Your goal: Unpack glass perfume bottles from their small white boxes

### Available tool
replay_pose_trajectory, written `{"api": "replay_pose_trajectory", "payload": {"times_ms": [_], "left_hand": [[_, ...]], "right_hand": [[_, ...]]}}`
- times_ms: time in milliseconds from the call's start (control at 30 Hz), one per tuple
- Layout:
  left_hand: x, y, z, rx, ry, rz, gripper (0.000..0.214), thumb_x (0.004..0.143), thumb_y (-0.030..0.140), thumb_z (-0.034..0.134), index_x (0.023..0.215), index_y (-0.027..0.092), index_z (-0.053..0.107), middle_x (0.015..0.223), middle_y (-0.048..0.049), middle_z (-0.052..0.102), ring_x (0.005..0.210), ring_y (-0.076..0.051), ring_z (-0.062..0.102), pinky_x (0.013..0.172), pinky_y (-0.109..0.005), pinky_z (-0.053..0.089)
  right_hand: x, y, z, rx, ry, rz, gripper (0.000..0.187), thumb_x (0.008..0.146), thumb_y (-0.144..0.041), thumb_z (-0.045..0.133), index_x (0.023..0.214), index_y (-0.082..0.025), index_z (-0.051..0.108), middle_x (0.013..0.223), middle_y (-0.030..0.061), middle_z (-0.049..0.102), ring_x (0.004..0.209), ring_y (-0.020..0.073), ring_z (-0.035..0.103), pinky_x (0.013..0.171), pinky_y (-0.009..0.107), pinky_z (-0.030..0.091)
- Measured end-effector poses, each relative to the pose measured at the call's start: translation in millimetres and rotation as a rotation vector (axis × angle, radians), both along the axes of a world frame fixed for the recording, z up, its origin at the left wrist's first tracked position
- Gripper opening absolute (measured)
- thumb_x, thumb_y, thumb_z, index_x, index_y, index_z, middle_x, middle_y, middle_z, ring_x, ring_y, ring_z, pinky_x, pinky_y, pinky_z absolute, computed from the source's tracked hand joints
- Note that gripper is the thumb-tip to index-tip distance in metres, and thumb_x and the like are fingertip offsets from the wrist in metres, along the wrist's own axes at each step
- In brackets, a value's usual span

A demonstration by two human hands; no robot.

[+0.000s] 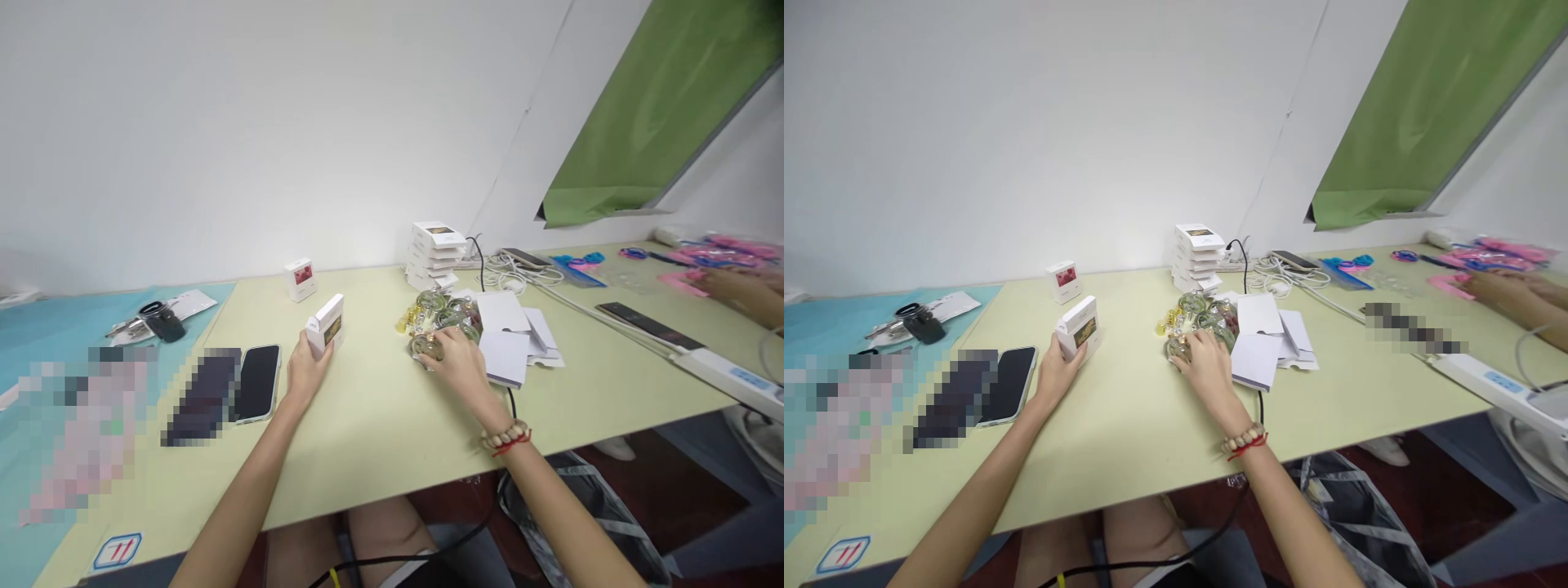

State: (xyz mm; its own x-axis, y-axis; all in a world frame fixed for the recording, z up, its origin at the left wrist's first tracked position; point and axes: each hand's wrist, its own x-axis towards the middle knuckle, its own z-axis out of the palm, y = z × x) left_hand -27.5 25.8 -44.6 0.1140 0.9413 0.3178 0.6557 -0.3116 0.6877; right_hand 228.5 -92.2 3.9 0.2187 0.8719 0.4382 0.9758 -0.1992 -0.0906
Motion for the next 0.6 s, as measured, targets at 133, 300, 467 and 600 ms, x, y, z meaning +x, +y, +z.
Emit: {"api": "replay_pose_trajectory", "payload": {"times_ms": [133,300,467,600], "left_hand": [[-1,2,-0.4,0.167,-0.041,-0.068,0.044,0.079,0.045,0.049,0.111,0.016,0.043,0.097,-0.0094,0.060,0.087,-0.022,0.057,0.069,-0.029,0.041],[-5,2,1.2,0.511,0.058,-0.250,0.047,0.075,0.010,0.046,0.119,0.024,0.044,0.123,-0.0032,0.049,0.118,-0.017,0.041,0.097,-0.031,0.029],[-5,-2,-0.5,0.509,0.145,-0.266,0.050,0.070,0.009,0.049,0.118,0.025,0.045,0.120,-0.0015,0.049,0.114,-0.015,0.043,0.092,-0.031,0.030],[-6,-3,0.0,0.418,0.200,-0.141,0.044,0.067,0.024,0.057,0.110,0.019,0.047,0.106,-0.0050,0.054,0.098,-0.019,0.048,0.080,-0.032,0.036]], "right_hand": [[19,-4,1.1,0.092,-0.116,-0.038,0.045,0.071,-0.032,0.065,0.113,-0.018,0.053,0.099,0.0089,0.057,0.093,0.0279,0.048,0.075,0.038,0.035],[-11,1,20.1,0.251,0.008,0.138,0.041,0.078,-0.030,0.057,0.117,-0.020,0.051,0.107,0.0091,0.056,0.097,0.0261,0.048,0.080,0.037,0.035],[-72,40,29.8,0.126,0.394,0.496,0.021,0.083,-0.033,0.049,0.092,-0.023,0.065,0.087,0.0012,0.065,0.075,0.0141,0.058,0.072,0.026,0.041],[-92,74,13.6,-0.119,0.473,0.311,0.018,0.073,-0.040,0.059,0.080,-0.026,0.069,0.074,-0.0009,0.067,0.068,0.0161,0.060,0.060,0.025,0.040]]}}
